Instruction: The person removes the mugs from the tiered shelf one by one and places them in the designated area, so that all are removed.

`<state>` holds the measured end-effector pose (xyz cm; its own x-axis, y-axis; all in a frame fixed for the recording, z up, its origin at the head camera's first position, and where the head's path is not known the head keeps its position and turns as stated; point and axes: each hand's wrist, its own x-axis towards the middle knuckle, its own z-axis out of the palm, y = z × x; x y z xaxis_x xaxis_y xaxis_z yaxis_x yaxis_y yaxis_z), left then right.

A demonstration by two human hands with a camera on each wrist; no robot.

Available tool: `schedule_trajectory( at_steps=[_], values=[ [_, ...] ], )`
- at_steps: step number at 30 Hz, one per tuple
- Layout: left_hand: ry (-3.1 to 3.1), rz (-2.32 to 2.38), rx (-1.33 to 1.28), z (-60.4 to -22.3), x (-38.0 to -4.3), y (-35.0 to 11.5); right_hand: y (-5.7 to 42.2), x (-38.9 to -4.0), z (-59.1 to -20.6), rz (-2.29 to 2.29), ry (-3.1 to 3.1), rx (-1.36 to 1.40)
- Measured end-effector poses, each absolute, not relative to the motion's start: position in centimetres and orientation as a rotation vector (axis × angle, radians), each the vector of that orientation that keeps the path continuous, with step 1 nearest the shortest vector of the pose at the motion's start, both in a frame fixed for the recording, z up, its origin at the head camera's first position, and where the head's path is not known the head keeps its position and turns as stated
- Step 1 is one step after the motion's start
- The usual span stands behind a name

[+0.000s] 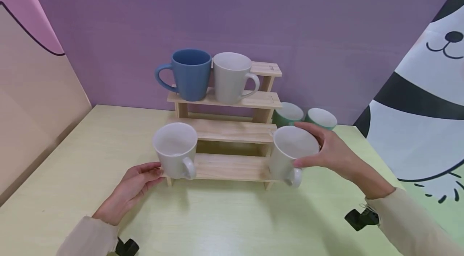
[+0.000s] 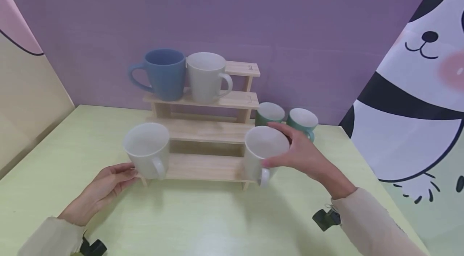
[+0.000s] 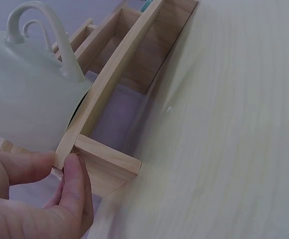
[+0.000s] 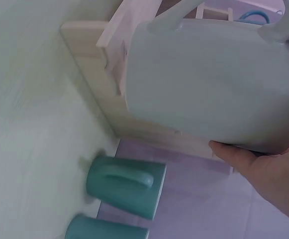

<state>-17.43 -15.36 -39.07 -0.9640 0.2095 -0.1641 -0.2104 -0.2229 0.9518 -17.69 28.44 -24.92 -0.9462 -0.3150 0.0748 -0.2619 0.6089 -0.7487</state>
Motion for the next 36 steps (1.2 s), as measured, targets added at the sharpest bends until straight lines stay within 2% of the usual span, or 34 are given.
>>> schedule_trajectory(
  at_steps=[20,36],
  values=[
    [1.770,2.267,0.003,-39.1,-17.5,-15.3,31.4,-18.9,-26.0,-1.214,2.838,-0.396],
    [1.744,2.290,0.014,-39.3,-17.6,-15.5,32.8,-21.2,-28.8,-1.236,2.858,-0.299]
  ],
)
